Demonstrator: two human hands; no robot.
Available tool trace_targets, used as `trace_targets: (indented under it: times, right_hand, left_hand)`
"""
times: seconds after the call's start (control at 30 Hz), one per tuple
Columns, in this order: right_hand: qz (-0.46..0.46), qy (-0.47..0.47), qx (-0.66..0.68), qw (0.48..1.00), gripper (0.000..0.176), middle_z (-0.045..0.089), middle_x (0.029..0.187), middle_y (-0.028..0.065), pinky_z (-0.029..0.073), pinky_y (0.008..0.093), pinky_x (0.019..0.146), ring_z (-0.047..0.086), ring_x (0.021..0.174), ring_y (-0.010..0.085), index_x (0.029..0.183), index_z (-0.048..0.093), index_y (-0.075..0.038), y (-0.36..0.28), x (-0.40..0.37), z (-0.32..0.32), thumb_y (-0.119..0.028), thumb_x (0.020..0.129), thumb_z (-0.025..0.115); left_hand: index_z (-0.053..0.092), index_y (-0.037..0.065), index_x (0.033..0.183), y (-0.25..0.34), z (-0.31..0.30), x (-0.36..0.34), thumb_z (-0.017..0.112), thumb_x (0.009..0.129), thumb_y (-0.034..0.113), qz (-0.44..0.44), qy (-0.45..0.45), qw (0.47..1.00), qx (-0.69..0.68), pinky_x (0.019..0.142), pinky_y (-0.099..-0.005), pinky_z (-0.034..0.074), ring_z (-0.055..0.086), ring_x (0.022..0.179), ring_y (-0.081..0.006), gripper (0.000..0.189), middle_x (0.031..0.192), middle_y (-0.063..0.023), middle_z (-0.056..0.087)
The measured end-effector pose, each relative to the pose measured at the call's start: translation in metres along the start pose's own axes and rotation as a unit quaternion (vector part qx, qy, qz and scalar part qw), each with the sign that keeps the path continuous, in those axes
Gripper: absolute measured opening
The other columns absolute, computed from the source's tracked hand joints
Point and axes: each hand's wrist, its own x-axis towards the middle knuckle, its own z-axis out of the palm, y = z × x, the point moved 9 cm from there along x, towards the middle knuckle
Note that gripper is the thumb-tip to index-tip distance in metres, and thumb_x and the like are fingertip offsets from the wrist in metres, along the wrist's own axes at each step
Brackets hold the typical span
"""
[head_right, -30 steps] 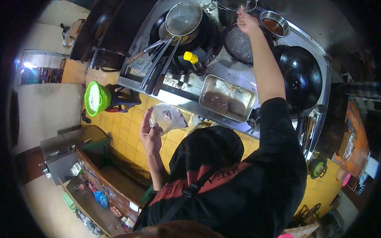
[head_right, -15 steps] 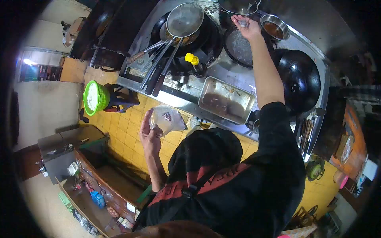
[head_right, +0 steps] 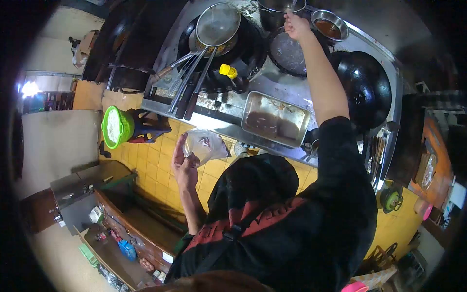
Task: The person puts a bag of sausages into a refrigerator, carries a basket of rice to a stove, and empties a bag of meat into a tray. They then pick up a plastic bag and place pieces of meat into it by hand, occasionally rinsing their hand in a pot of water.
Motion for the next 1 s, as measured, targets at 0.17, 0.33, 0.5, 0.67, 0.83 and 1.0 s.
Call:
trace_targets:
  times: [0.17,0.33,0.5,0.67,0.83,1.0]
  right_hand:
    - [0.027,-0.143,0.094,0.985,0.026,0.045,0.065,0.0024,0.030,0.0205,0.042,0.040,0.052,0.0093,0.090,0.051,0.001,-0.013,-0.019,0.030,-0.025,0.096,0.051]
    - [0.002,0.012,0.198,0.980,0.025,0.051,0.076,0.0076,0.033,0.0227,0.044,0.047,0.059,0.0122,0.093,0.054,0.004,-0.025,-0.052,0.047,-0.020,0.096,0.050]
    - [-0.008,-0.208,0.092,0.974,0.023,0.047,0.071,0.0005,0.028,0.0203,0.042,0.040,0.054,0.0067,0.096,0.054,0.000,-0.010,0.025,0.004,-0.023,0.095,0.053]
    - [-0.171,0.033,-0.827,0.534,0.021,0.065,0.098,0.0224,0.054,0.0427,0.077,0.064,0.093,0.0369,0.103,0.062,0.001,0.016,-0.023,-0.009,-0.014,0.089,0.054]
    - [-0.063,-0.012,-0.876,0.477,0.026,0.062,0.103,0.0273,0.049,0.0458,0.087,0.061,0.102,0.0380,0.100,0.065,0.004,0.090,-0.057,-0.057,-0.011,0.082,0.054]
    - [-0.040,-0.055,-0.851,0.521,0.021,0.063,0.097,0.0265,0.050,0.0458,0.075,0.064,0.087,0.0377,0.096,0.065,0.003,0.121,-0.126,-0.051,-0.008,0.085,0.051]
  left_hand:
    - [0.042,-0.003,0.135,0.003,0.005,0.002,0.047,0.073,-0.010,-0.017,0.014,0.999,0.025,0.057,-0.0196,0.043,0.055,0.069,-0.0081,0.063,0.142,-0.0116,0.042]
    - [0.043,-0.003,0.134,0.000,0.004,0.005,0.046,0.071,-0.010,-0.004,0.001,1.000,0.014,0.057,-0.0194,0.043,0.056,0.070,-0.0081,0.064,0.141,-0.0114,0.043]
    - [0.043,-0.003,0.134,0.007,0.014,0.006,0.049,0.071,-0.007,-0.012,0.010,0.999,0.035,0.058,-0.0185,0.042,0.055,0.069,-0.0074,0.064,0.137,-0.0120,0.047]
    - [0.044,-0.002,0.134,-0.003,0.014,0.010,0.050,0.071,-0.008,-0.035,-0.008,0.999,0.014,0.059,-0.0185,0.043,0.056,0.073,-0.0071,0.064,0.129,-0.0115,0.053]
    - [0.045,-0.002,0.133,0.005,0.039,0.017,0.048,0.067,-0.009,-0.031,-0.034,0.996,0.076,0.062,-0.0197,0.046,0.058,0.076,-0.0093,0.067,0.121,-0.0093,0.057]
    - [0.045,0.000,0.134,-0.019,0.039,0.031,0.042,0.066,-0.014,-0.050,-0.103,0.993,0.039,0.064,-0.0234,0.051,0.061,0.090,-0.0139,0.069,0.125,-0.0100,0.054]
